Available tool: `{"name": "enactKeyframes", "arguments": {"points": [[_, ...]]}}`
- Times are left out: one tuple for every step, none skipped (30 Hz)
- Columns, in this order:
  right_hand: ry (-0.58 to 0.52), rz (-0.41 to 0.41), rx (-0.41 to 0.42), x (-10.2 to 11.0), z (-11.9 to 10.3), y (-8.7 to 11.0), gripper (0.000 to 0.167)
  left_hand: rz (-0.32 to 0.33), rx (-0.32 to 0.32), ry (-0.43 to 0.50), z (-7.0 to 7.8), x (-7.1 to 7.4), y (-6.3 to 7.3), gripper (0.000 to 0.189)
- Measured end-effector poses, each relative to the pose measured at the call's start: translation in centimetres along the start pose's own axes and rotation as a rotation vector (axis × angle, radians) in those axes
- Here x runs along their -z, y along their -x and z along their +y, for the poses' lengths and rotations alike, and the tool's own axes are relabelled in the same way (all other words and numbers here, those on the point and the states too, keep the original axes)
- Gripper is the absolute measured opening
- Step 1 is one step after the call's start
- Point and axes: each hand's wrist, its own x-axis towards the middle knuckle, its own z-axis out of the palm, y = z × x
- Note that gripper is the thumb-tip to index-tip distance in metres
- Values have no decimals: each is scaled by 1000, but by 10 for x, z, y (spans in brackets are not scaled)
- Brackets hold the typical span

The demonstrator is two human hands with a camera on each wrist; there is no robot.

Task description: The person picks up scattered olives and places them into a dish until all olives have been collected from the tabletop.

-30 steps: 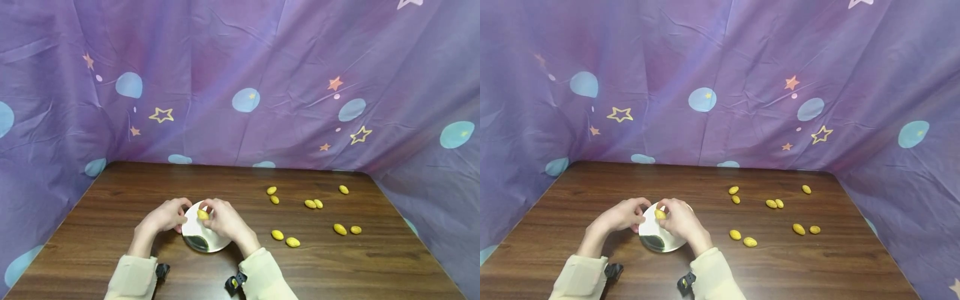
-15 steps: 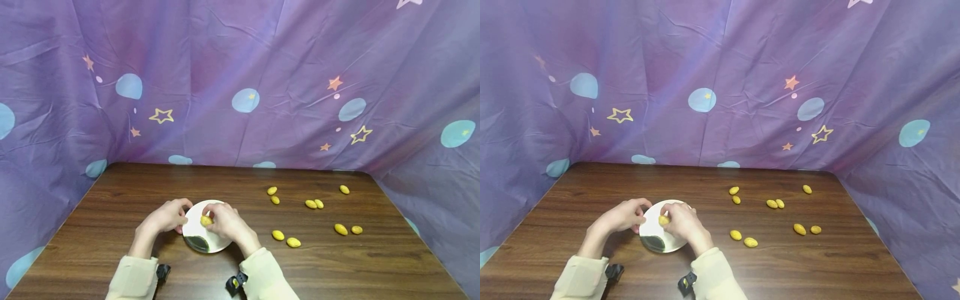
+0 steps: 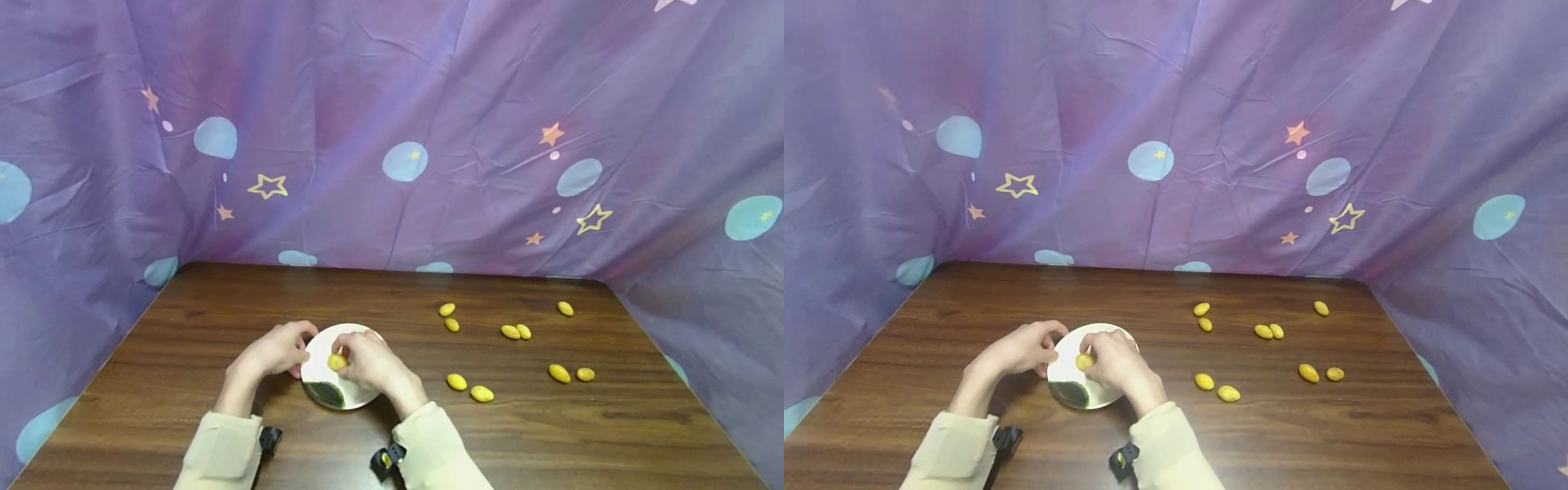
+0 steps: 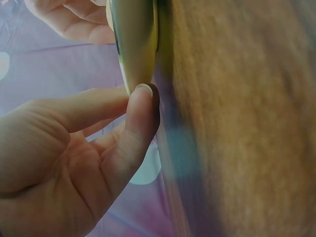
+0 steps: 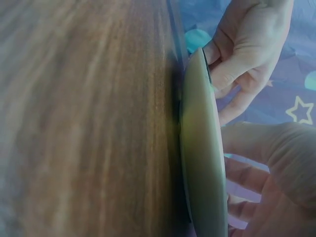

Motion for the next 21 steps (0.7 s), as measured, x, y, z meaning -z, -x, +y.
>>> {"name": "enactKeyframes", "arguments": {"points": [[5, -8, -1, 1, 0, 0, 32, -3, -1, -1, 1, 0, 0, 41], [6, -20, -3, 2, 0, 1, 36, -8, 0, -5, 1, 0, -1, 41], [10, -31, -2, 2, 0, 1, 41, -10, 2, -8, 1, 1, -1, 41], [7, -44, -5, 4, -1, 2, 46, -13, 5, -12, 1, 1, -1, 41], [4, -58, -7, 5, -2, 2, 52, -14, 6, -14, 1, 1, -1, 41], [6, -68, -8, 6, -2, 3, 57, -15, 5, -19, 1, 2, -1, 41], [5, -77, -13, 7, -3, 3, 61, -17, 5, -22, 1, 2, -1, 40], [6, -82, -17, 9, -4, 3, 65, -18, 4, -25, 1, 2, -1, 40], [10, -86, -21, 10, -5, 4, 67, -18, 5, -25, 2, 2, -1, 40], [11, -89, -24, 12, -5, 5, 70, -19, 4, -24, 2, 2, 0, 40], [12, -90, -26, 14, -6, 5, 71, -20, 5, -23, 2, 3, 0, 40], [13, -89, -26, 16, -6, 6, 72, -22, 7, -21, 2, 2, 0, 40], [11, -86, -24, 18, -6, 7, 73, -21, 9, -17, 2, 2, 0, 40], [5, -81, -20, 21, -6, 8, 73, -21, 10, -15, 2, 2, 1, 40], [-6, -74, -15, 23, -5, 9, 73, -20, 11, -12, 2, 2, 1, 40], [-22, -70, -13, 27, -3, 11, 72, -20, 10, -10, 3, 1, 1, 40], [-43, -63, -8, 30, -2, 12, 72, -19, 12, -9, 2, 1, 1, 40], [-59, -57, -1, 33, -1, 13, 71, -17, 14, -6, 2, 1, 1, 40], [-76, -51, 4, 36, 2, 15, 71, -14, 16, -6, 2, 1, 1, 40], [-94, -43, 10, 40, 4, 16, 70, -13, 19, -6, 2, 1, 2, 40], [-108, -31, 19, 43, 7, 17, 70, -11, 21, -8, 1, 1, 2, 40]]}}
